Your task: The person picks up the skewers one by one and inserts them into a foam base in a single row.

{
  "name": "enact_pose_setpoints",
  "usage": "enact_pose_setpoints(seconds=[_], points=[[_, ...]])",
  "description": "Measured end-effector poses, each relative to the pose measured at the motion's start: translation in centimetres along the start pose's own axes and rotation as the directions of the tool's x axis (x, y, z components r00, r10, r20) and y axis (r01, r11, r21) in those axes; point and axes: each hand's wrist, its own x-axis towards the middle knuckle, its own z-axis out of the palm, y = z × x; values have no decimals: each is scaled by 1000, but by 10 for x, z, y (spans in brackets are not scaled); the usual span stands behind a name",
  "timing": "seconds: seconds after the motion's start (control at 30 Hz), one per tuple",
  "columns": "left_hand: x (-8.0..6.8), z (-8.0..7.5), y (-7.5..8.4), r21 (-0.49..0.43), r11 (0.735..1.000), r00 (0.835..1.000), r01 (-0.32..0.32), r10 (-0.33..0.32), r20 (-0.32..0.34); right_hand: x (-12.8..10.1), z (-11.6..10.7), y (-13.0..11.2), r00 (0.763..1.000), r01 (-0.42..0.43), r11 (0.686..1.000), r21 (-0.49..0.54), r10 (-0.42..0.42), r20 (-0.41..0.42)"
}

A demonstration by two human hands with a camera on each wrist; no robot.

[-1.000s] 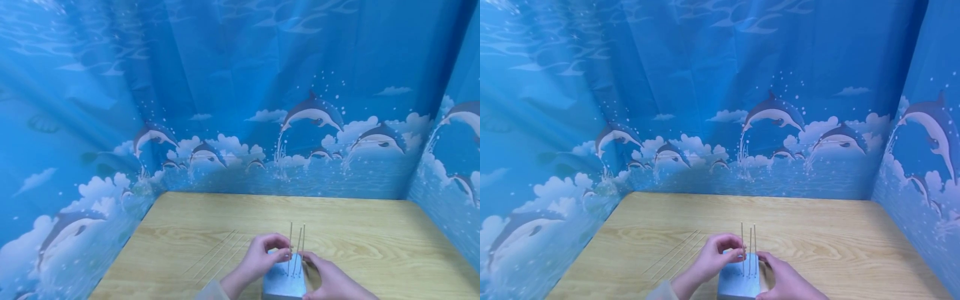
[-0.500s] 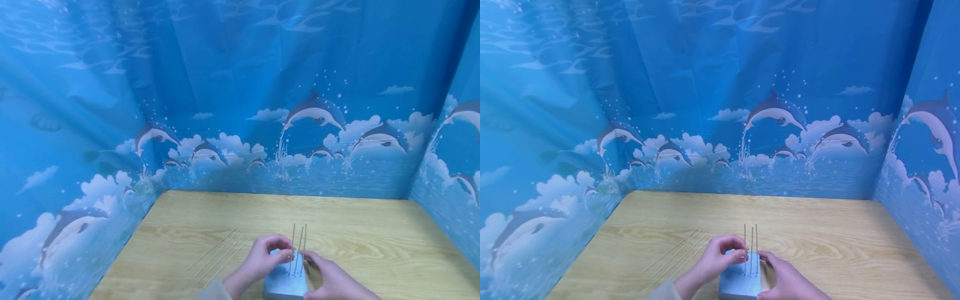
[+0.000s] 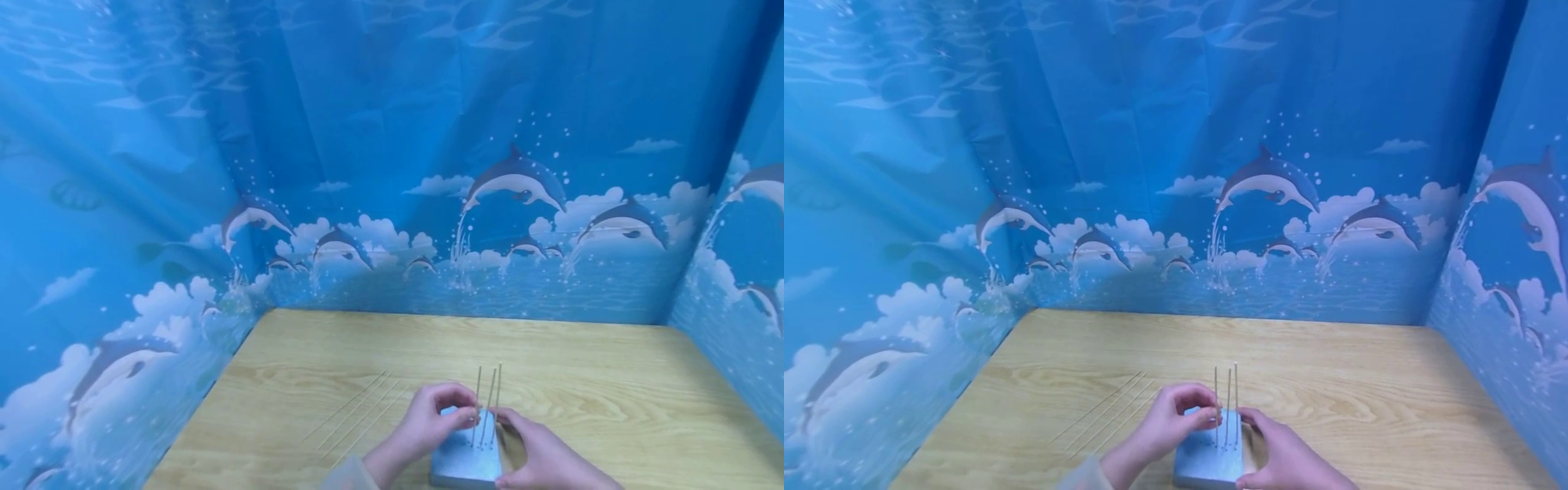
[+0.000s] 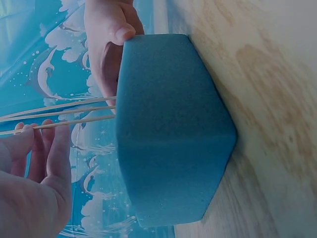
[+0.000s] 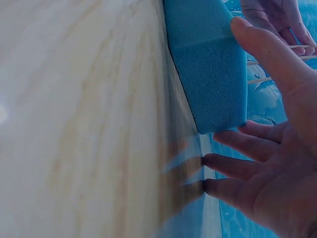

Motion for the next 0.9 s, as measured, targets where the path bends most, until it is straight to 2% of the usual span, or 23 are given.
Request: enact_pose_setpoints(seconds=[0.07, 0.13, 0.3, 0.37, 0.5, 0.63, 0.7, 0.83, 0.9], points=[[0, 0, 0, 13, 1000, 1000, -6, 7, -4, 1, -1, 0, 1000, -18, 1000, 9, 18, 22], [0, 0, 0, 64, 997, 999, -35, 36, -9, 1, -1, 0, 999, -22, 1000, 21, 22, 34], [-1, -1, 3, 223, 968, 993, -112, 118, -14, 2, -1, 0, 999, -18, 999, 28, 17, 36], [-1, -2, 4, 237, 965, 993, -108, 115, -15, 2, -1, 0, 999, -23, 999, 28, 22, 42], [-2, -2, 7, 232, 967, 993, -107, 113, -13, 2, -4, 1, 998, -33, 999, 31, 32, 55], [0, -4, 7, 236, 961, 988, -147, 151, -2, 2, -5, 1, 998, -36, 999, 14, 35, 48], [1, -9, 6, 200, 968, 988, -152, 154, 8, 2, -5, 2, 998, -41, 999, 15, 40, 47], [1, -28, 5, 106, 992, 998, -69, 70, -9, 3, -4, 0, 995, -65, 996, 65, 60, 82], [0, -41, 5, 87, 996, 999, -30, 33, -31, 4, -3, -1, 993, -78, 993, 94, 69, 96]])
